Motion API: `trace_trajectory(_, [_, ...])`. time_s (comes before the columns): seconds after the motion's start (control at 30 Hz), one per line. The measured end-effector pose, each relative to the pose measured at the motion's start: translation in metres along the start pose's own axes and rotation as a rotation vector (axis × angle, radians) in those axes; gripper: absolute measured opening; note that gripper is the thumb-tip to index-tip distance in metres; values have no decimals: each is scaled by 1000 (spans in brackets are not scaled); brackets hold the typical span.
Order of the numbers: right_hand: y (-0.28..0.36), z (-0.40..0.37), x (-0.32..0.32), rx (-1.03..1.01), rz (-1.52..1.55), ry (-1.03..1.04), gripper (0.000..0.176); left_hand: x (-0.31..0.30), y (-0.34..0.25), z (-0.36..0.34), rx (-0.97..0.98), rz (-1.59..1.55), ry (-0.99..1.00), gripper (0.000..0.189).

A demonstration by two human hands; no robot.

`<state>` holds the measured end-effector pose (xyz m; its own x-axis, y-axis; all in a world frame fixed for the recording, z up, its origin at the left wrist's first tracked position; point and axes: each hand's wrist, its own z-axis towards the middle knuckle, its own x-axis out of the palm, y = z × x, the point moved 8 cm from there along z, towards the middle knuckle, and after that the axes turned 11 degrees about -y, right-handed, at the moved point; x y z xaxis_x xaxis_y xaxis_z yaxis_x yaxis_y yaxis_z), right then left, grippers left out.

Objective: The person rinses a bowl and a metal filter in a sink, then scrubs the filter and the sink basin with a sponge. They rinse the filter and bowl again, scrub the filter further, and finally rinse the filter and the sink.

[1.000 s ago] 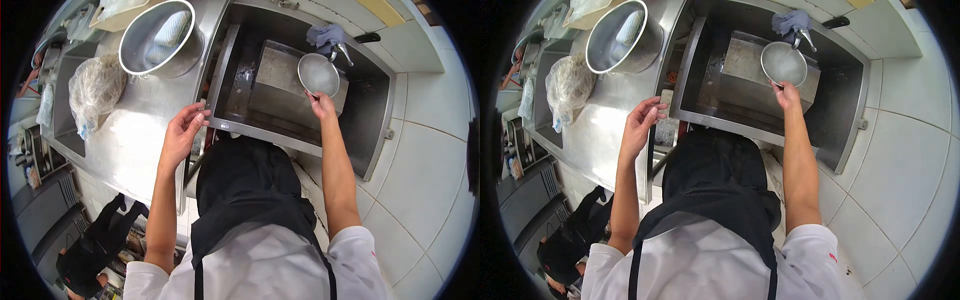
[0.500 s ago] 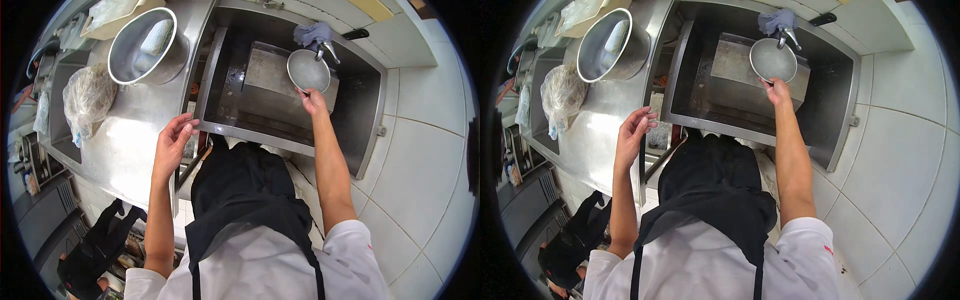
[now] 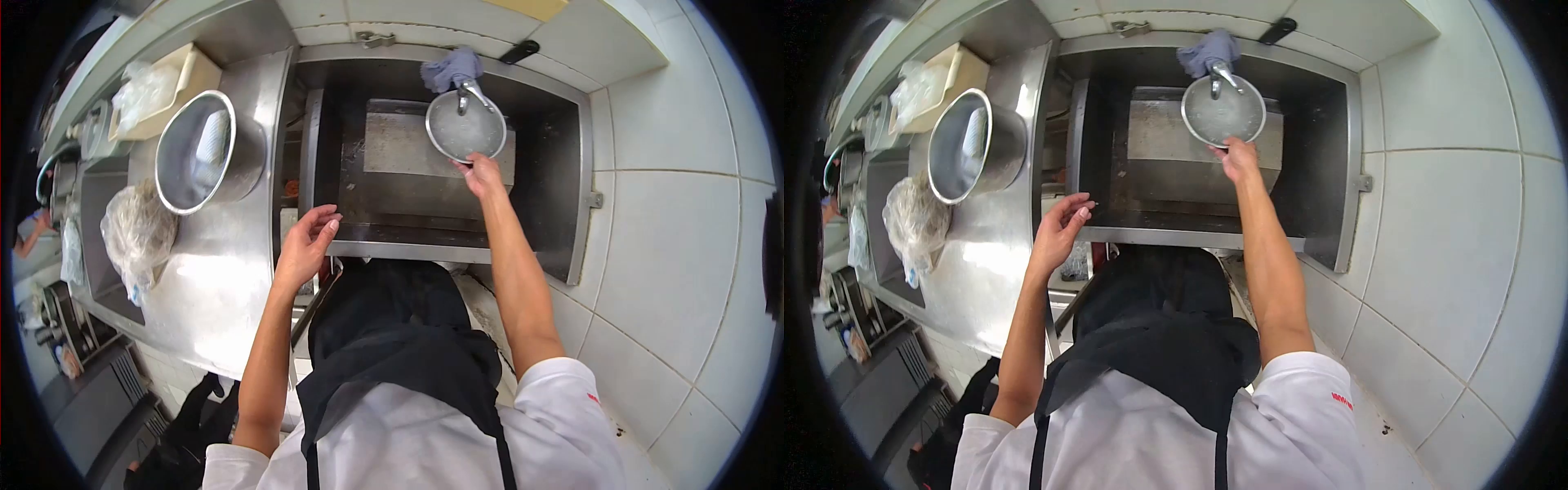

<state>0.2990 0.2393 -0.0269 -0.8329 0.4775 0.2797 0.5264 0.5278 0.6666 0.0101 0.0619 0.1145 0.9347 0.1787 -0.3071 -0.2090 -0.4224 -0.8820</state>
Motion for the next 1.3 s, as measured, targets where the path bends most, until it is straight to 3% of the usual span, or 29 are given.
trace_trajectory(0.03, [-3, 2, 1, 37, 7, 30, 40, 8, 5, 7, 11, 12, 8, 32])
trace_trajectory(0.13, [-10, -1, 1, 17, 6, -1, 39, 32, 17, 28, 34, 76, 51, 31])
trace_trajectory(0.2, [-12, -5, 0, 25, 18, -50, 40, 46, 18, 44, 157, 345, 51, 31])
trace_trajectory(0.27, [-12, -15, 8, 31, -34, 46, 41, 61, 22, 65, 224, 407, 59, 31])
trace_trajectory(0.37, [-21, -15, 4, 34, -7, 53, 43, 88, 37, 102, 309, 464, 81, 33])
trace_trajectory(0.43, [-17, -26, 4, 22, -27, 29, 43, 113, 44, 122, 507, 673, 72, 36])
trace_trajectory(0.57, [-8, -39, -10, -7, -90, 8, 44, 179, 42, 145, 592, 757, 127, 41])
trace_trajectory(0.63, [-2, -42, -19, -19, -117, 23, 44, 231, 55, 160, 679, 919, 427, 47])
trace_trajectory(0.7, [8, -44, -38, -65, -140, -83, 37, 264, 45, 175, 516, 558, 458, 55])
trace_trajectory(0.77, [19, -47, -51, -192, -214, -220, 41, 301, 43, 197, 630, 892, 544, 60])
trace_trajectory(0.83, [30, -53, -52, -290, -307, -298, 48, 304, 35, 216, 881, 988, 32, 62])
trace_trajectory(0.93, [22, -50, -49, -323, -399, -342, 52, 280, 28, 223, 699, 985, -48, 64])
trace_trajectory(1.0, [14, -47, -37, -413, -442, -326, 64, 268, 44, 219, 727, 956, -86, 65])
trace_trajectory(1.17, [-14, -39, 4, -343, -353, -314, 67, 212, 56, 218, 703, 1050, -129, 65])
trace_trajectory(1.27, [-12, -41, 27, -316, -280, -290, 68, 192, 59, 243, 746, 1105, -276, 68])
trace_trajectory(1.3, [-13, -39, 29, -313, -281, -291, 68, 188, 64, 259, 619, 1210, -229, 69])
